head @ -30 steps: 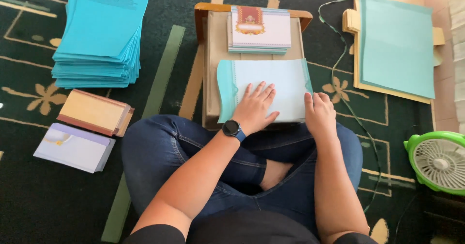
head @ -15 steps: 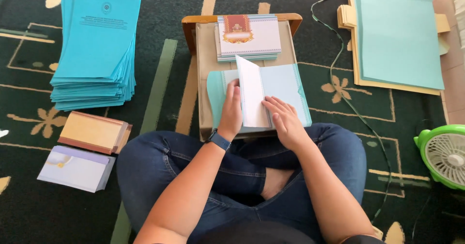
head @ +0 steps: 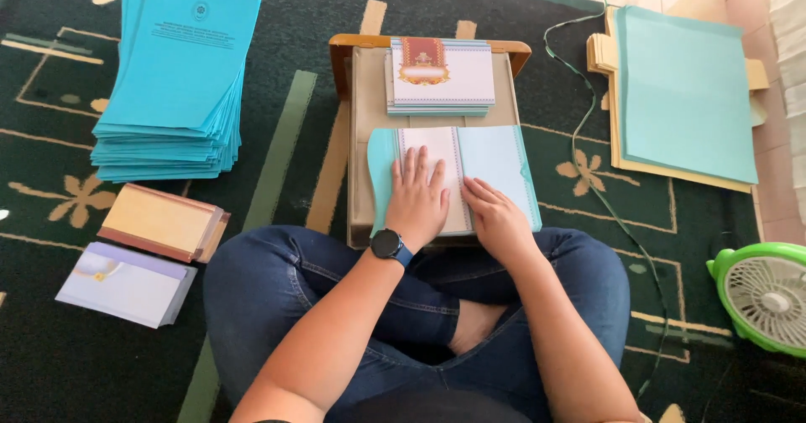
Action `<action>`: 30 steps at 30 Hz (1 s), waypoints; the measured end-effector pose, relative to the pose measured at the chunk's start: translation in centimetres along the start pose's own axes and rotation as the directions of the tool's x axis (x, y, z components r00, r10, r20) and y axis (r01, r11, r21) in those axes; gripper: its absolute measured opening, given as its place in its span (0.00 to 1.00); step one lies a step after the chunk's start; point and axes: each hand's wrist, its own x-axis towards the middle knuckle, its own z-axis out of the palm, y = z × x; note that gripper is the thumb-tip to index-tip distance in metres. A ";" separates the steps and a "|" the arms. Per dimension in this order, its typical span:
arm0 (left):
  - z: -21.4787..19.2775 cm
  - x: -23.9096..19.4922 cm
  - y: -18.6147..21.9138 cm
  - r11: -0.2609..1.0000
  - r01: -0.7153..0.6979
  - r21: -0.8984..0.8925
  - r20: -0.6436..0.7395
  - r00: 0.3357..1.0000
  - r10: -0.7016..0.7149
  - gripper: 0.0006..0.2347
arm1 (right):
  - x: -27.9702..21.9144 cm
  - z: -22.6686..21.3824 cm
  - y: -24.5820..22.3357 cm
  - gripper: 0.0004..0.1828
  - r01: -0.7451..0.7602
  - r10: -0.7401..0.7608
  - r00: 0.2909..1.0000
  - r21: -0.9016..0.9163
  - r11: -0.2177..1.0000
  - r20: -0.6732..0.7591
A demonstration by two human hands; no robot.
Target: The person sits on the floor and places a stack of papers into a light blue book cover. They press down on the cover to secure the pages, then flip through the pages to check the alignment. The person repeats this process with multiple sets of papers and covers.
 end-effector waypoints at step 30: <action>-1.1 -0.1 -0.3 0.949 0.292 0.118 0.055 0.952 -0.300 0.24 | 1.9 -0.8 -2.6 0.37 -0.157 0.224 0.932 -0.238 0.958 0.284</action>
